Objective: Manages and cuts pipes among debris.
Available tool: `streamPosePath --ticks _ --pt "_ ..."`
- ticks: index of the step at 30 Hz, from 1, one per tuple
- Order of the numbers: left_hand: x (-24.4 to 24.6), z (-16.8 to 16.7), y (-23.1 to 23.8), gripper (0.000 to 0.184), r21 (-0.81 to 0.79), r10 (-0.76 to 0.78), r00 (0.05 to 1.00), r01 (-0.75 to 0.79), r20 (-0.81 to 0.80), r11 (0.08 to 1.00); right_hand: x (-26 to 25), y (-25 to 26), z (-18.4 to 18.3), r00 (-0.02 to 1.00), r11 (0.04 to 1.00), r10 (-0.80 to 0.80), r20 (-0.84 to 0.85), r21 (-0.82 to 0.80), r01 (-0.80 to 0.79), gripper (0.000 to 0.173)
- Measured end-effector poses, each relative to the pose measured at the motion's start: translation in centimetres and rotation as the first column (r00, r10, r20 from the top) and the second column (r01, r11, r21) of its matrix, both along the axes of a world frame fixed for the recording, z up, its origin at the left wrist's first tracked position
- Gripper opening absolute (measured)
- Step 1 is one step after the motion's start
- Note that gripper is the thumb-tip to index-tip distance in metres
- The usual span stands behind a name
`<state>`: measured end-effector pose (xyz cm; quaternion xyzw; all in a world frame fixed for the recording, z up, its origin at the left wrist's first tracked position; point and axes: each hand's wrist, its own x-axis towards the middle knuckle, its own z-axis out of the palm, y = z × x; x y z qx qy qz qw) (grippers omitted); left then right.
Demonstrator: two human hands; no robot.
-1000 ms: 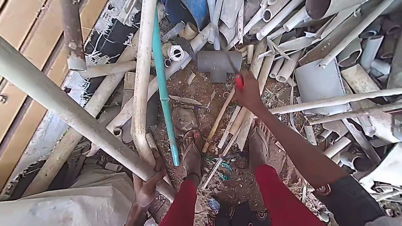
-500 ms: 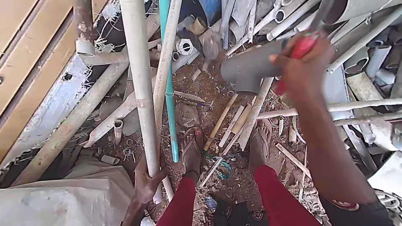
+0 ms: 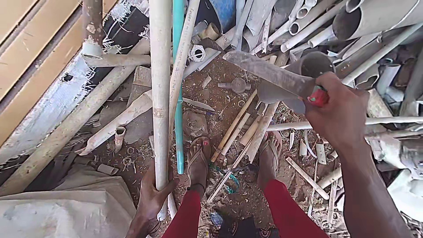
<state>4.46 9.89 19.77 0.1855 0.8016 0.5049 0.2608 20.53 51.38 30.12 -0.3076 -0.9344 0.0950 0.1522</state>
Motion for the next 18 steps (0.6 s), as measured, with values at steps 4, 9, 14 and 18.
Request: streamPosePath --ticks 4,9,14,18 --pt "0.3 -0.2 -0.1 0.062 -0.034 -0.010 1.000 0.010 0.000 0.999 1.4 -1.9 -0.1 0.999 0.998 0.041 0.009 0.037 -0.042 0.021" --pt "0.7 0.0 0.8 0.067 -0.071 -0.007 1.000 0.007 0.007 0.997 1.5 -1.3 -3.7 0.999 0.999 0.035 0.034 0.016 -0.036 0.041" --pt "1.6 -0.7 0.7 0.051 0.084 -0.024 0.999 0.022 0.022 0.996 1.7 -1.5 -4.6 0.985 0.976 -0.085 -0.148 -0.210 0.053 0.027" --pt "1.6 0.5 1.5 0.046 0.077 -0.040 0.998 0.044 -0.052 0.996 2.1 -2.9 -3.7 0.850 0.728 -0.384 -0.361 -0.685 0.038 0.031"
